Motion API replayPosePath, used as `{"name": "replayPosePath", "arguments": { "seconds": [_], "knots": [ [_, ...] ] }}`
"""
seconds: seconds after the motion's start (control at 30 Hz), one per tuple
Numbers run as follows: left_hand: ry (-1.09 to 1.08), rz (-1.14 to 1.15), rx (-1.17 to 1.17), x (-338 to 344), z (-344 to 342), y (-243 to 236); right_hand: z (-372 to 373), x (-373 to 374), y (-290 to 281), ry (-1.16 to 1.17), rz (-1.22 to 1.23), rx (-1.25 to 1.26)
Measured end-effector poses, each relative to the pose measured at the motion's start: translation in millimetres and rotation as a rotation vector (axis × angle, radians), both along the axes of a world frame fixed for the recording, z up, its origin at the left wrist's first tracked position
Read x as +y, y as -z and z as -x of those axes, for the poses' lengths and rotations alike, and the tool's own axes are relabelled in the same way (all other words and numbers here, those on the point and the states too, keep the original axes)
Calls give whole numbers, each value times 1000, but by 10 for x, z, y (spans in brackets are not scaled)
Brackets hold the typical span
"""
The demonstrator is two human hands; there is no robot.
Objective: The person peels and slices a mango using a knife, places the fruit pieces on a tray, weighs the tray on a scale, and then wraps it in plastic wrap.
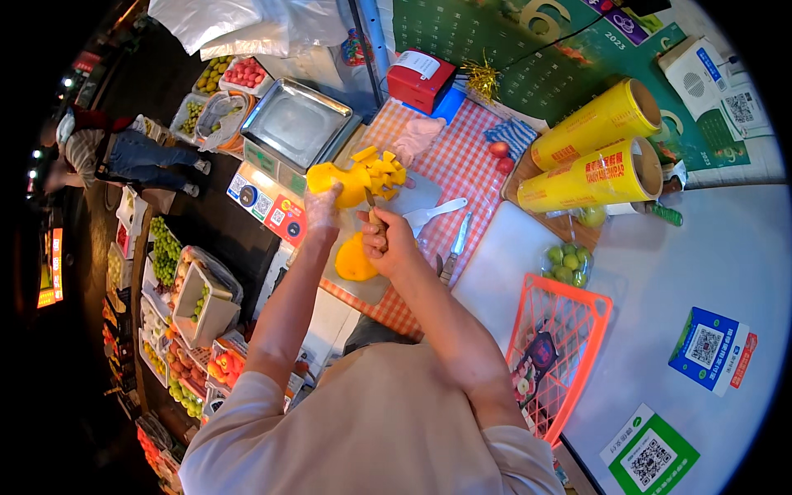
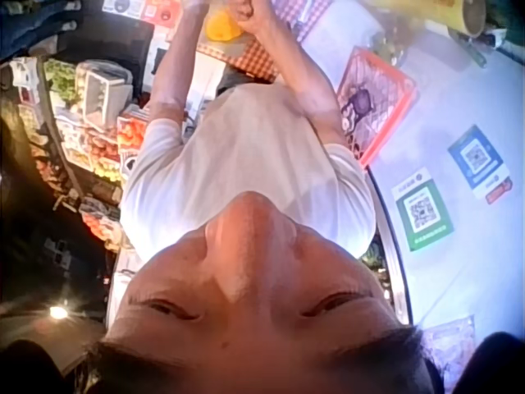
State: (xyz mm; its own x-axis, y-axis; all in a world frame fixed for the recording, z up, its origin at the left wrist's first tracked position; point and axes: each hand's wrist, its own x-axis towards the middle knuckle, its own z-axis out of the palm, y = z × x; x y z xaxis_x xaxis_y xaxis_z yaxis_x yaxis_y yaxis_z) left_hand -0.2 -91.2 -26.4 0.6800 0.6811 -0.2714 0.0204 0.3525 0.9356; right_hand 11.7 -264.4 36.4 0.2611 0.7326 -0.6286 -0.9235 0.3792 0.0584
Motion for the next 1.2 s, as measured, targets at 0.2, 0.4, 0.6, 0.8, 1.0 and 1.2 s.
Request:
{"name": "replayPosePath", "arguments": {
  "seconds": [0.2, 0.4, 0.6, 0.8, 1.0, 1.2],
  "knots": [
    [102, -2, -57, -45, 33, 111, -150, 106, 103, 56, 70, 53],
    [121, -106, 70, 18, 9, 84, -86, 15, 41, -7, 33, 36],
    [108, -63, -5, -9, 31, 100, -97, 80, 52, -34, 126, -4],
    [169, -103, 31, 48, 35, 128, -210, 179, 107, 0, 117, 60],
    [186, -137, 51, 87, 27, 105, -157, 110, 159, -49, 60, -2],
    [186, -81, 73, 29, 65, 92, -127, 99, 214, -45, 26, 42]
  ]
}}
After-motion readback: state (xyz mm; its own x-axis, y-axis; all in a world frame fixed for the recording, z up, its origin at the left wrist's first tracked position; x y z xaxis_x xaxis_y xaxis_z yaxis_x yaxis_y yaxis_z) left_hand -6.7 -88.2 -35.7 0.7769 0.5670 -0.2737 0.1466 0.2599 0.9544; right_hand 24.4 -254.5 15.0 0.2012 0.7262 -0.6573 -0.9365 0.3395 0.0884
